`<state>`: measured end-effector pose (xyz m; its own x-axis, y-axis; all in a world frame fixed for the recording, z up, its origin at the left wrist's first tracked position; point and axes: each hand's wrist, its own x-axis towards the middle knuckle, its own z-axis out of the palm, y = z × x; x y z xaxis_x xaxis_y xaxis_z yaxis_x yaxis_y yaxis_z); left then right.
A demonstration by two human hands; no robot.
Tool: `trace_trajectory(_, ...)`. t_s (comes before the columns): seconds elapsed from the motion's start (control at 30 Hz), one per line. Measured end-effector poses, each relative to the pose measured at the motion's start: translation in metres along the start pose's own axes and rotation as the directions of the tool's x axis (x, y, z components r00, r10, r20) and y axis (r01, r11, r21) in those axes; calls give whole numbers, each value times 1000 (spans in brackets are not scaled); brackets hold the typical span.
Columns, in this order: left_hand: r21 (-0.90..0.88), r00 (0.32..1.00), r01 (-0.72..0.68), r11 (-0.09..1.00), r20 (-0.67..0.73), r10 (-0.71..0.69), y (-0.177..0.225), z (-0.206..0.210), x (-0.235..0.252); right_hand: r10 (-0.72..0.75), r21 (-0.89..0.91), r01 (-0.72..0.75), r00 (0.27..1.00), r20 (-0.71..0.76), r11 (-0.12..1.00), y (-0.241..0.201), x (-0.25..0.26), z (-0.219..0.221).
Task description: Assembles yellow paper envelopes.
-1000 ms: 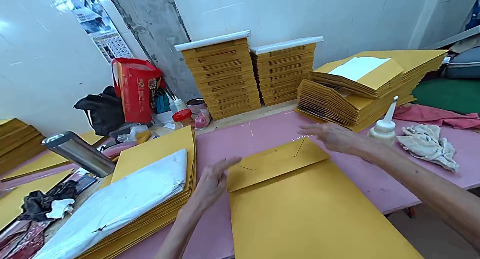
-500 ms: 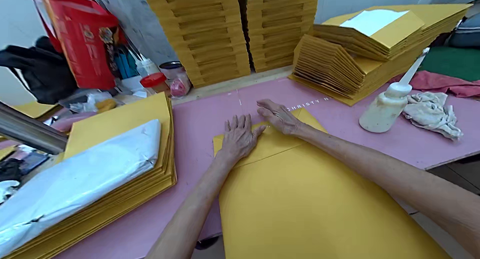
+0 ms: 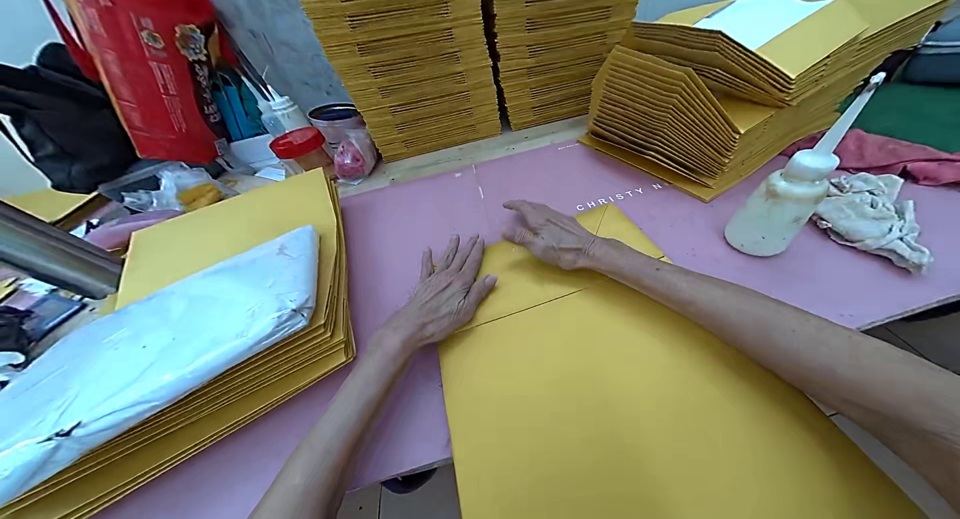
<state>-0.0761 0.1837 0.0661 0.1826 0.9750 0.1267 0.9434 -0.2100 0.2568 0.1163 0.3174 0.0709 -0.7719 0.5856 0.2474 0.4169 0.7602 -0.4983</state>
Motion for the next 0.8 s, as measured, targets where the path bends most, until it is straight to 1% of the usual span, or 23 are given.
trace_trajectory(0.03, -8, 1000, 13, 1000, 16, -13, 0, 0, -2, 7, -63, -5, 1000, 27, 998, -8, 3, 6)
trace_trajectory(0.07, -24, 999, 24, 999, 35, -23, 2, -1, -2, -4, -80, 6, 1000, 24, 997, -20, 6, 16)
trace_trajectory(0.1, -42, 1000, 15, 999, 13, -14, 3, 0, -2, -21, -54, 21, 1000, 4, 998, -34, 10, 29)
trace_trajectory(0.17, -49, 996, -43, 998, -77, 39, 5, 3, -6, -37, 83, 39, 999, -29, 996, -61, 19, 49)
trace_trajectory(0.23, -59, 995, -48, 997, -86, 43, 5, 1, -7, -37, 195, 39, 999, -17, 980, -71, 22, 50)
trace_trajectory(0.27, -68, 996, -40, 997, -79, 34, 3, 2, -7, -53, 218, 52, 999, -3, 975, -66, 20, 45)
trace_trajectory(0.3, -65, 998, -23, 998, -60, 19, 1, 3, -5, -75, 198, 72, 997, 6, 977, -55, 16, 37)
trace_trajectory(0.37, -48, 998, 42, 998, 39, -40, 4, 0, -2, -83, 87, 81, 996, 19, 993, -26, 8, 17)
trace_trajectory(0.4, -46, 997, 60, 997, 56, -57, 5, -1, -1, -82, 61, 82, 997, -4, 995, -12, 5, 9)
trace_trajectory(0.47, -59, 995, 80, 995, 70, -76, 6, -3, 0, -85, 110, 94, 993, -78, 990, 5, 1, -3)
trace_trajectory(0.53, -69, 987, 111, 991, 120, -102, 7, -7, 3, -113, 181, 134, 986, -120, 974, 8, -3, -4)
trace_trajectory(0.63, -63, 977, 141, 988, 168, -129, 10, -12, 6, -111, 200, 134, 986, -121, 971, 6, -4, -3)
trace_trajectory(0.7, -54, 977, 143, 988, 165, -132, 12, -13, 7, -123, 181, 149, 981, -148, 972, 7, -5, -1)
trace_trajectory(0.73, -51, 976, 144, 988, 169, -134, 13, -13, 7, -153, 154, 176, 976, -153, 972, 7, -5, 1)
trace_trajectory(0.8, -30, 974, 147, 989, 178, -139, 15, -13, 8, -209, 68, 215, 974, -92, 974, 5, -7, 3)
